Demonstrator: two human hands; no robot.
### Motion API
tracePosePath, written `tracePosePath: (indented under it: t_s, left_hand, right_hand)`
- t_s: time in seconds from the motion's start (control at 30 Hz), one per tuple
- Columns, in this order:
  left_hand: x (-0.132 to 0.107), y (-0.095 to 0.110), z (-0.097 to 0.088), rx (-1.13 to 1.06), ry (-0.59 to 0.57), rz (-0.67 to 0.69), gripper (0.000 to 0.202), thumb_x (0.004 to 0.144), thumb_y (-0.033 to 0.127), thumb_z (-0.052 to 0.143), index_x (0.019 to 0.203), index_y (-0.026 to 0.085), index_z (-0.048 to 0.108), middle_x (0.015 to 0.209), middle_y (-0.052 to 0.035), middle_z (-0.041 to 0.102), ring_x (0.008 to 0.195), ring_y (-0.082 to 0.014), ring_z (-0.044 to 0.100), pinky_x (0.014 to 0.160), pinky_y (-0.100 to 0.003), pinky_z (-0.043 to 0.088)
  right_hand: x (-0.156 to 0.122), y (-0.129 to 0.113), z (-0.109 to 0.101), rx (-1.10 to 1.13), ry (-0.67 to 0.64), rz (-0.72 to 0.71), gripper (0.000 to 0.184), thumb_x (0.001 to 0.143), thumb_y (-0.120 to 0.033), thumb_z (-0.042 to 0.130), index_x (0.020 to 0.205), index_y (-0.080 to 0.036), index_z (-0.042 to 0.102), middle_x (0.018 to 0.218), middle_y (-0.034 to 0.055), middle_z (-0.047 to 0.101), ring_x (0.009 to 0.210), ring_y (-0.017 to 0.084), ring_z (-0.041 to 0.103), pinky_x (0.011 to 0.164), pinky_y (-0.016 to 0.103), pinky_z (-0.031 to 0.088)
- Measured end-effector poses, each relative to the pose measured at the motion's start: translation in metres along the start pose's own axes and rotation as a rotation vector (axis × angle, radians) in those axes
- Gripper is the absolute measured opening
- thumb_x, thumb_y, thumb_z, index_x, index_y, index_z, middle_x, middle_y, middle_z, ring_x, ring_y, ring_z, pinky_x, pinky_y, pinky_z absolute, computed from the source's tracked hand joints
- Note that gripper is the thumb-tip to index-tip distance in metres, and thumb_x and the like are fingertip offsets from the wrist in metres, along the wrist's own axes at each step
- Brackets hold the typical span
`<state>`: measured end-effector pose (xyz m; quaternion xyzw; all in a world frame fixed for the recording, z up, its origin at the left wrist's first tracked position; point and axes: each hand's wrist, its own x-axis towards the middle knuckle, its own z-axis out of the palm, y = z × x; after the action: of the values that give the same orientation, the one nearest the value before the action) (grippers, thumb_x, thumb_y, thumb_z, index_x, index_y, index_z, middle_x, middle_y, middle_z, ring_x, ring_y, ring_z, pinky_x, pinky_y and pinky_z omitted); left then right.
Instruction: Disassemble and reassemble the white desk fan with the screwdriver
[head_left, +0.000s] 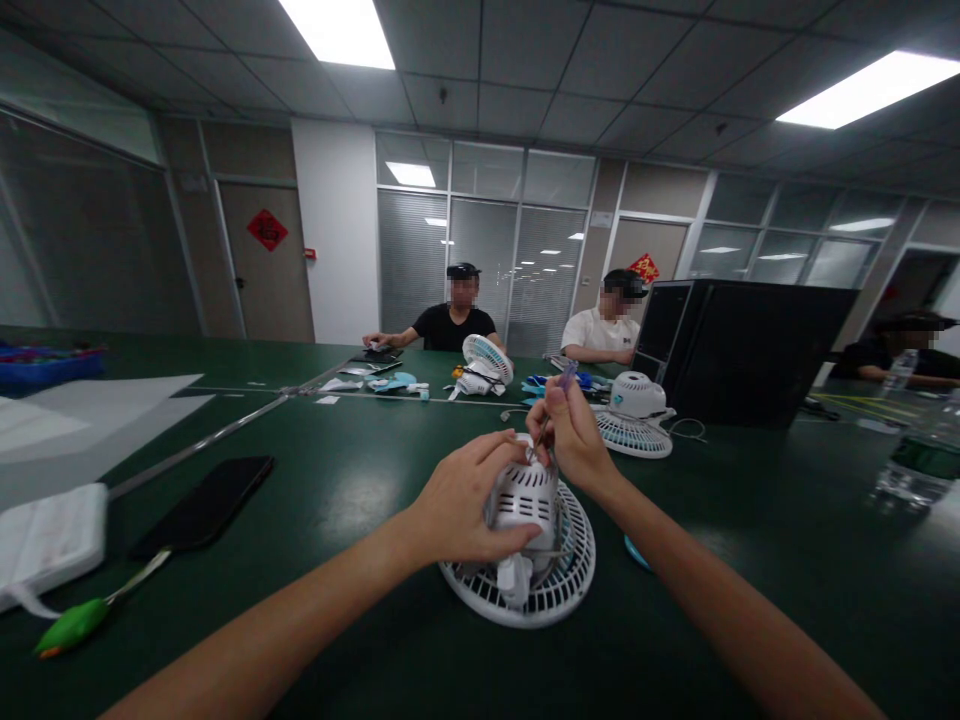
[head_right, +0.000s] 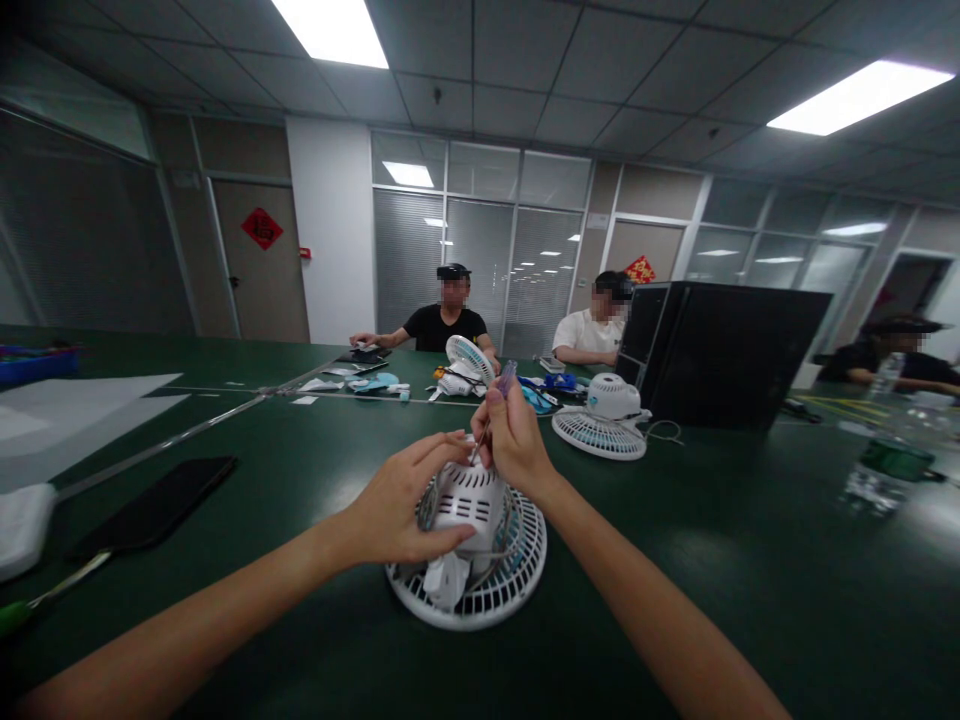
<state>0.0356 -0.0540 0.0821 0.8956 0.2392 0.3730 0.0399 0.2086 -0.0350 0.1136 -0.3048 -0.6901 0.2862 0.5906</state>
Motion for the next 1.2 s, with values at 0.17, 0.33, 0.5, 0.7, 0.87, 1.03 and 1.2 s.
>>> tracePosePath:
  t_s: [0.17, 0.33, 0.5, 0.7, 0.87, 1.03, 1.2]
  left_hand:
    - [0.000, 0.001, -0.001, 0.019, 0.002, 0.018, 0.059, 0.070, 0.046, 0.073, 0.120, 0.020, 0.057, 0.132, -0.0141, 0.058, 0.125, -0.0330, 0.054, 0.107, -0.048, 0.044]
    - [0.000, 0.000, -0.001, 0.039, -0.001, 0.018, 0.060, 0.070, 0.047, 0.073, 0.120, 0.020, 0.055, 0.133, -0.0149, 0.057, 0.126, -0.0323, 0.053, 0.107, -0.048, 0.044]
    - [-0.001, -0.001, 0.002, 0.011, 0.006, -0.001, 0.064, 0.068, 0.046, 0.073, 0.122, 0.018, 0.052, 0.133, -0.0168, 0.057, 0.127, -0.0346, 0.052, 0.107, -0.051, 0.043]
    - [-0.002, -0.002, 0.003, 0.017, 0.029, 0.033, 0.064, 0.068, 0.044, 0.073, 0.121, 0.015, 0.051, 0.131, -0.0185, 0.058, 0.126, -0.0350, 0.053, 0.105, -0.052, 0.046]
    - [-0.001, -0.001, 0.002, 0.037, 0.018, 0.028, 0.063, 0.069, 0.045, 0.073, 0.120, 0.015, 0.051, 0.131, -0.0190, 0.058, 0.125, -0.0349, 0.053, 0.104, -0.052, 0.046]
    - [0.000, 0.001, 0.002, 0.012, 0.030, 0.035, 0.059, 0.069, 0.043, 0.074, 0.116, 0.016, 0.052, 0.126, -0.0172, 0.058, 0.121, -0.0337, 0.053, 0.103, -0.051, 0.045]
    - [0.002, 0.006, 0.001, -0.103, 0.091, -0.034, 0.037, 0.080, 0.038, 0.065, 0.108, 0.016, 0.054, 0.107, -0.0104, 0.062, 0.101, -0.0270, 0.055, 0.089, -0.044, 0.048]
  right_hand:
    - [0.000, 0.000, 0.000, 0.015, 0.004, 0.003, 0.038, 0.092, -0.063, 0.041, 0.090, -0.026, 0.036, 0.057, -0.0114, 0.053, 0.030, 0.005, 0.044, 0.029, 0.016, 0.031]
    - [0.000, 0.002, -0.001, 0.009, -0.010, -0.011, 0.037, 0.093, -0.062, 0.040, 0.089, -0.026, 0.035, 0.057, -0.0114, 0.052, 0.030, 0.005, 0.044, 0.030, 0.016, 0.031]
    - [0.001, 0.001, -0.001, 0.010, -0.018, 0.004, 0.038, 0.093, -0.063, 0.040, 0.091, -0.026, 0.036, 0.058, -0.0115, 0.053, 0.030, 0.004, 0.044, 0.029, 0.015, 0.032]
    - [0.003, 0.003, -0.002, -0.006, -0.051, 0.021, 0.038, 0.093, -0.063, 0.039, 0.092, -0.025, 0.036, 0.057, -0.0118, 0.053, 0.029, 0.004, 0.043, 0.028, 0.014, 0.030]
    - [0.002, 0.005, -0.002, -0.028, -0.061, -0.004, 0.036, 0.094, -0.061, 0.038, 0.093, -0.025, 0.036, 0.057, -0.0119, 0.053, 0.029, 0.004, 0.042, 0.029, 0.015, 0.030]
    - [0.003, 0.002, -0.004, -0.092, -0.123, -0.044, 0.035, 0.095, -0.058, 0.038, 0.093, -0.023, 0.041, 0.059, -0.0097, 0.054, 0.032, 0.005, 0.043, 0.032, 0.017, 0.032]
    - [0.022, -0.026, -0.017, -0.340, -0.308, -0.113, 0.029, 0.089, -0.046, 0.058, 0.083, -0.018, 0.053, 0.068, -0.0015, 0.059, 0.055, 0.010, 0.056, 0.052, 0.023, 0.046]
